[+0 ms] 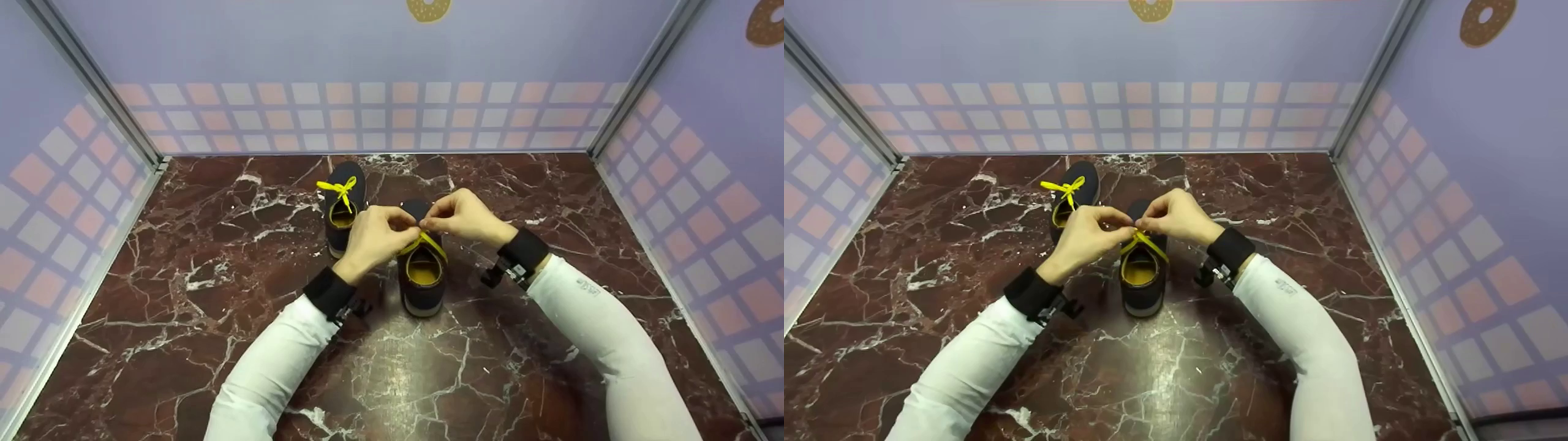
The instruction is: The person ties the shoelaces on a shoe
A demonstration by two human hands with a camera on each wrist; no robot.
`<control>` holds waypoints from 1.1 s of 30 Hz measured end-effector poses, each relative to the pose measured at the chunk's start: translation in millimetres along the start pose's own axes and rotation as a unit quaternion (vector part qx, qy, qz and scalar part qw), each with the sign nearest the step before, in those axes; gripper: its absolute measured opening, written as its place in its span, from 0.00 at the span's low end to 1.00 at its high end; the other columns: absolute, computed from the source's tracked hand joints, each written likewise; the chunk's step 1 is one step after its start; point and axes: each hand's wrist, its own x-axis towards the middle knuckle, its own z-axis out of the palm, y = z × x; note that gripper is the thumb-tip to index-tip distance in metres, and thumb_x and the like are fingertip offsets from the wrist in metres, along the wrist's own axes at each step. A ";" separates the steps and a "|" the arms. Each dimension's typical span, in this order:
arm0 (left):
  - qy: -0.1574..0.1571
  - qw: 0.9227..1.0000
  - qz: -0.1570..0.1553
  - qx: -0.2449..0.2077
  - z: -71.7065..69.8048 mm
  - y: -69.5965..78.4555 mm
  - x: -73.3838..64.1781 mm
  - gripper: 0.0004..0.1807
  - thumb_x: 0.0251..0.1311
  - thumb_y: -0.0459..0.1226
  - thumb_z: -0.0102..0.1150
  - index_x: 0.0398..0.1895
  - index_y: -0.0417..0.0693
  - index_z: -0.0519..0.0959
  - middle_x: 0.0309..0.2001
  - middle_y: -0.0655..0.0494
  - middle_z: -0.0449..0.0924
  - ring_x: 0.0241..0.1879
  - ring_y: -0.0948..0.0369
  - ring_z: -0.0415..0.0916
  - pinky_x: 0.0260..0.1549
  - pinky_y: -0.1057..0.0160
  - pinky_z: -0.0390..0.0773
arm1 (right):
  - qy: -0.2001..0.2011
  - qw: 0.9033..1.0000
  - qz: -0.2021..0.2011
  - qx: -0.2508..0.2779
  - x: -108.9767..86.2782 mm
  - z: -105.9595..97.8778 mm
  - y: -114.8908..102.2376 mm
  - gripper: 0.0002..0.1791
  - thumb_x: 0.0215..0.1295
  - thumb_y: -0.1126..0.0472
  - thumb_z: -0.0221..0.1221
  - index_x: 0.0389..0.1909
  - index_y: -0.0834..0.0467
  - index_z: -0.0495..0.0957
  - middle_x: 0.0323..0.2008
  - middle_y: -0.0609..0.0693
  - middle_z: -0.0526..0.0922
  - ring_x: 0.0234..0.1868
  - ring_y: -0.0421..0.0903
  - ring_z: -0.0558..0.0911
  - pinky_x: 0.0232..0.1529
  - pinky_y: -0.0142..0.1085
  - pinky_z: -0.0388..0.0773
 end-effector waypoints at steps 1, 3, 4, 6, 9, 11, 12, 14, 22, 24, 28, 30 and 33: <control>-0.009 1.000 0.004 0.000 0.7 -0.8 0.6 0.10 0.62 0.45 0.73 0.43 0.55 0.97 0.39 0.59 0.97 0.39 0.57 0.92 0.41 0.57 0.85 | 0.003 1.000 -0.003 0.006 -0.1 0.2 0.0 0.07 0.75 0.63 0.72 0.39 0.61 0.96 0.30 0.60 0.93 0.23 0.33 0.81 0.26 0.25 0.73; -0.022 1.000 0.009 -0.004 3.3 -2.0 1.3 0.11 0.63 0.45 0.74 0.44 0.56 0.98 0.41 0.58 0.98 0.40 0.56 0.93 0.41 0.57 0.86 | 0.005 1.000 -0.009 0.018 -0.1 1.0 0.3 0.07 0.74 0.63 0.72 0.38 0.62 0.95 0.29 0.60 0.93 0.24 0.33 0.82 0.27 0.25 0.74; -0.025 1.000 0.009 -0.007 4.9 -2.7 1.7 0.11 0.63 0.45 0.74 0.44 0.56 0.98 0.41 0.59 0.98 0.40 0.56 0.93 0.41 0.57 0.85 | 0.005 1.000 -0.013 0.024 -0.3 1.5 -0.1 0.07 0.74 0.63 0.72 0.39 0.63 0.95 0.30 0.61 0.93 0.24 0.32 0.82 0.27 0.25 0.75; -0.024 1.000 0.008 -0.015 7.6 -3.8 2.1 0.10 0.63 0.45 0.75 0.43 0.56 0.98 0.41 0.58 0.98 0.40 0.56 0.93 0.40 0.58 0.85 | 0.007 0.999 -0.022 0.032 -0.6 2.5 -0.6 0.07 0.74 0.63 0.72 0.39 0.63 0.95 0.31 0.63 0.94 0.24 0.31 0.82 0.27 0.25 0.75; -0.020 0.999 0.003 -0.025 10.8 -4.8 2.8 0.09 0.63 0.44 0.75 0.43 0.57 0.98 0.41 0.59 0.98 0.40 0.56 0.92 0.41 0.59 0.84 | 0.014 0.999 -0.028 0.038 -0.9 4.1 -1.6 0.07 0.74 0.64 0.73 0.38 0.65 0.95 0.33 0.68 0.93 0.23 0.31 0.81 0.26 0.25 0.74; -0.022 0.999 -0.001 -0.031 12.4 -5.3 3.3 0.10 0.63 0.43 0.74 0.44 0.57 0.98 0.42 0.59 0.98 0.40 0.57 0.91 0.42 0.59 0.84 | 0.019 0.999 -0.029 0.039 -1.0 5.1 -2.2 0.07 0.73 0.64 0.73 0.38 0.64 0.95 0.33 0.68 0.93 0.23 0.30 0.81 0.26 0.24 0.74; -0.023 0.999 -0.003 -0.035 13.1 -5.4 3.5 0.10 0.63 0.43 0.73 0.44 0.57 0.98 0.43 0.58 0.98 0.40 0.58 0.91 0.43 0.59 0.84 | 0.021 0.999 -0.029 0.040 -1.1 5.7 -2.0 0.07 0.73 0.64 0.73 0.38 0.64 0.95 0.33 0.68 0.93 0.22 0.30 0.81 0.26 0.24 0.74; -0.024 0.999 -0.008 -0.042 14.5 -6.1 3.9 0.11 0.62 0.41 0.72 0.45 0.56 0.98 0.43 0.58 0.98 0.40 0.59 0.90 0.44 0.60 0.83 | 0.023 0.998 -0.031 0.041 -1.5 6.7 -1.6 0.06 0.73 0.64 0.74 0.37 0.64 0.95 0.32 0.67 0.93 0.22 0.31 0.81 0.25 0.24 0.74; -0.027 0.993 -0.035 -0.108 17.7 -10.2 3.6 0.07 0.64 0.38 0.75 0.42 0.50 0.97 0.41 0.54 0.98 0.39 0.64 0.87 0.42 0.69 0.81 | 0.023 0.999 -0.024 0.038 -10.3 5.3 9.7 0.04 0.70 0.65 0.74 0.39 0.64 0.94 0.32 0.68 0.92 0.22 0.32 0.81 0.25 0.24 0.76; -0.030 0.991 -0.039 -0.126 17.2 -10.9 3.5 0.06 0.64 0.37 0.76 0.41 0.49 0.97 0.40 0.53 0.97 0.37 0.67 0.86 0.40 0.71 0.80 | 0.015 0.999 -0.017 0.035 -11.9 4.6 13.8 0.04 0.70 0.66 0.74 0.40 0.64 0.93 0.33 0.68 0.93 0.23 0.31 0.82 0.25 0.24 0.76; -0.033 0.987 -0.045 -0.153 15.5 -12.3 3.8 0.05 0.63 0.35 0.78 0.40 0.47 0.97 0.39 0.53 0.97 0.34 0.70 0.84 0.36 0.72 0.79 | -0.005 0.999 -0.011 0.047 -10.9 6.2 17.8 0.05 0.69 0.68 0.75 0.42 0.66 0.92 0.37 0.67 0.94 0.26 0.34 0.86 0.27 0.25 0.79; -0.034 0.985 -0.046 -0.165 15.1 -12.8 4.0 0.05 0.62 0.35 0.79 0.40 0.46 0.96 0.39 0.52 0.97 0.33 0.71 0.84 0.36 0.73 0.80 | -0.014 0.998 -0.011 0.065 -9.3 8.4 18.5 0.06 0.68 0.70 0.75 0.42 0.67 0.90 0.39 0.67 0.94 0.29 0.35 0.87 0.29 0.25 0.80; -0.036 0.982 -0.045 -0.178 15.9 -13.4 4.3 0.05 0.63 0.33 0.79 0.41 0.44 0.96 0.39 0.50 0.97 0.33 0.70 0.85 0.36 0.73 0.81 | -0.019 0.996 -0.012 0.088 -7.4 11.7 20.2 0.07 0.67 0.73 0.75 0.41 0.69 0.87 0.39 0.66 0.93 0.30 0.35 0.88 0.30 0.25 0.81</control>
